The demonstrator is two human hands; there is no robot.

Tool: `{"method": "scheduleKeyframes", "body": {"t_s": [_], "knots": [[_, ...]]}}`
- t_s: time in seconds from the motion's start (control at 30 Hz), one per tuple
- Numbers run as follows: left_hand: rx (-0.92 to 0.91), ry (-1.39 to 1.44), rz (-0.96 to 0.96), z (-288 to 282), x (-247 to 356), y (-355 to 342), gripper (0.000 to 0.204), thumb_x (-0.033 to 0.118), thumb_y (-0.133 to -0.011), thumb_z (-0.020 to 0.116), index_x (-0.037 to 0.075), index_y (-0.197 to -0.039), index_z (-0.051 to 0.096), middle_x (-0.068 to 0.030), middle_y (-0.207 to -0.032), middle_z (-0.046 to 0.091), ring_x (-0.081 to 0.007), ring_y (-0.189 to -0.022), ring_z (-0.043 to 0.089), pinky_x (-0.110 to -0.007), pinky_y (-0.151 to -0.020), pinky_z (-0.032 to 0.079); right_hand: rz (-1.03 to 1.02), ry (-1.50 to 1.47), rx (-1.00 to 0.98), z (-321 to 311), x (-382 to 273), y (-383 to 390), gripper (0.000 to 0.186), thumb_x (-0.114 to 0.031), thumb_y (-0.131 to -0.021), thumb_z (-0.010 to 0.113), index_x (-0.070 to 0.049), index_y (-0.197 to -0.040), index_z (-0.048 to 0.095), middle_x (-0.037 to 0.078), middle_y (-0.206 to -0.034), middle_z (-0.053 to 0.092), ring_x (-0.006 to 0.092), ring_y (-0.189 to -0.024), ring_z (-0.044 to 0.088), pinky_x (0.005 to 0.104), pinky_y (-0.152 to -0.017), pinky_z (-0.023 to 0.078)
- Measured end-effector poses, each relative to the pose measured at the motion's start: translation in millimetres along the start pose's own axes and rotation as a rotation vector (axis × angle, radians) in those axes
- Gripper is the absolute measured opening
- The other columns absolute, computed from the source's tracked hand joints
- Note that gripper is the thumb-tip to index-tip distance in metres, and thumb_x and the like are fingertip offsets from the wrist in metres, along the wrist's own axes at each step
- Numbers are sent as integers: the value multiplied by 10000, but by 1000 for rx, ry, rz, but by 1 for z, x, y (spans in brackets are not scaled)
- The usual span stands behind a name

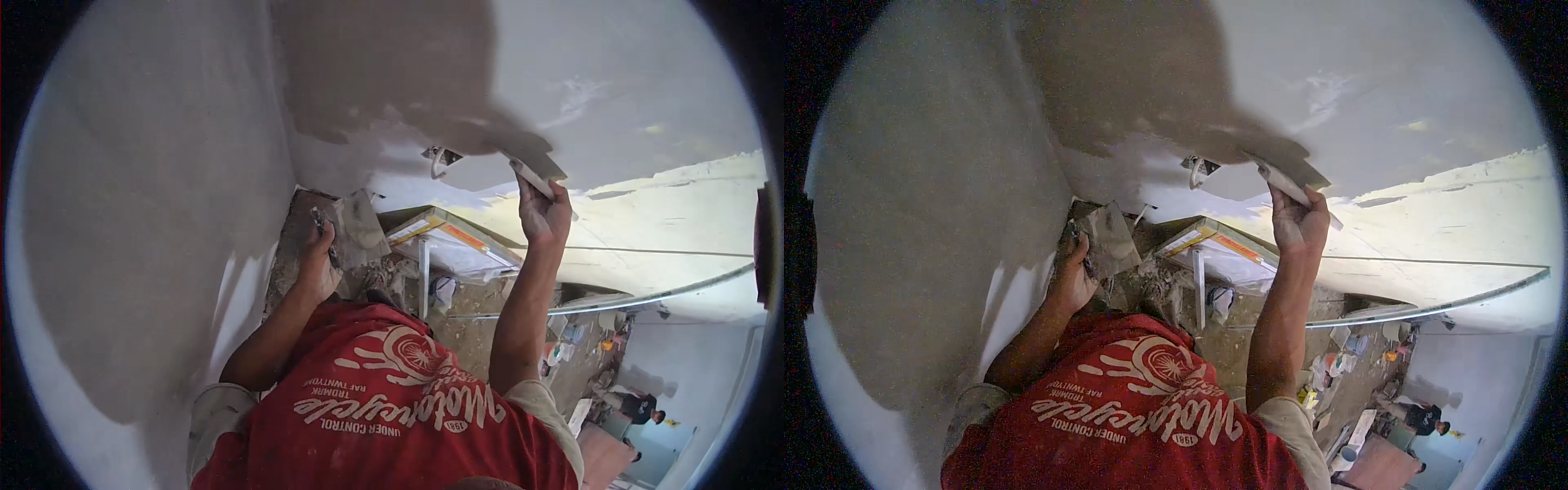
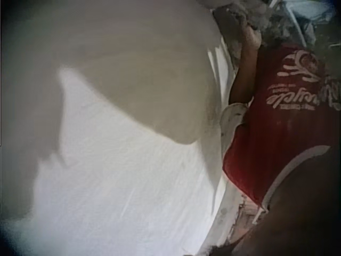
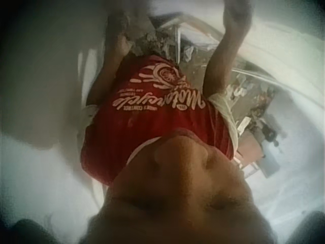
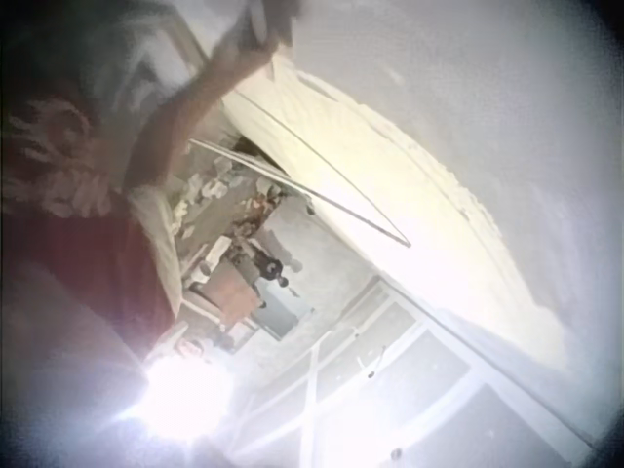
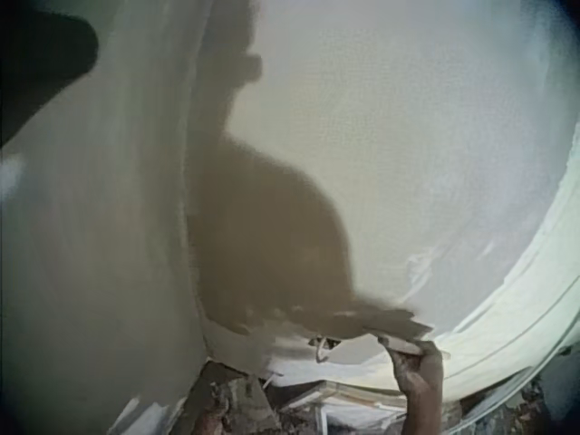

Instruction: The person scoops plaster onto putty knives and applies it to the wall around electrical outlets and conduits, smoothing the plaster across the surface.

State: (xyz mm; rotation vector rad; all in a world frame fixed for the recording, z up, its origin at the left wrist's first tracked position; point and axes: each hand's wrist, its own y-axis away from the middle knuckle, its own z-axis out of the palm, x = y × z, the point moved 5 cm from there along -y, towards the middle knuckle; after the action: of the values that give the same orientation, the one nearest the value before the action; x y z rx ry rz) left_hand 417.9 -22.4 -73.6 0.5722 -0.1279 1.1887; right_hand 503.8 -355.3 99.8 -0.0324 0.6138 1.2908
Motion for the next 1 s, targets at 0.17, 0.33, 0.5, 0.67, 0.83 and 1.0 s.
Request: {"method": "scheduleKeyframes", "body": {"t_s": [0.17,0.33,0.5,0.67,0.83,1.0], "knots": [[-4,16,-22,3,-1,4,435,308,-935,533,130,-1310,406,-51,-1256,509,-223,-1162,503,-421,-976,424,-120,-6,-80,-14,1,41,476,-8,-791,431,81,-1258,402,271,-1300,445,408,-1219,445,532,-1029,393],[4,53,-40,-13,-4,9,462,317,-944,509,105,-1334,382,-69,-1300,483,-240,-1202,471,-445,-997,402,-45,163,212,-131,31,2,436,-33,-779,421,0,-1214,443,219,-1241,485,380,-1126,507,565,-955,432],[51,30,63,-4,8,22,416,277,-952,501,132,-1324,383,-54,-1288,481,-223,-1201,467,-419,-1000,395,-9,160,356,-213,28,-56,443,-28,-788,408,10,-1229,428,222,-1293,442,409,-1203,434,618,-1006,347],[31,-24,66,-18,1,16,455,302,-957,486,100,-1344,358,-78,-1290,476,-256,-1192,475,-444,-1000,399,-14,183,248,-177,-10,-94,395,-60,-862,429,75,-1234,422,279,-1305,426,447,-1195,431,639,-1013,333],[19,-17,47,3,0,18,440,297,-953,497,98,-1327,378,-75,-1265,501,-249,-1178,490,-438,-995,401,-73,132,78,-60,-66,-48,375,-53,-882,412,116,-1218,404,314,-1309,403,486,-1229,377,627,-1053,291],[43,-14,-3,4,-11,8,436,306,-949,502,108,-1321,389,-74,-1263,503,-249,-1174,495,-432,-1000,395,-181,120,61,-59,-75,6,417,-39,-842,434,89,-1239,416,258,-1277,466,382,-1216,450,502,-1032,396]]}}
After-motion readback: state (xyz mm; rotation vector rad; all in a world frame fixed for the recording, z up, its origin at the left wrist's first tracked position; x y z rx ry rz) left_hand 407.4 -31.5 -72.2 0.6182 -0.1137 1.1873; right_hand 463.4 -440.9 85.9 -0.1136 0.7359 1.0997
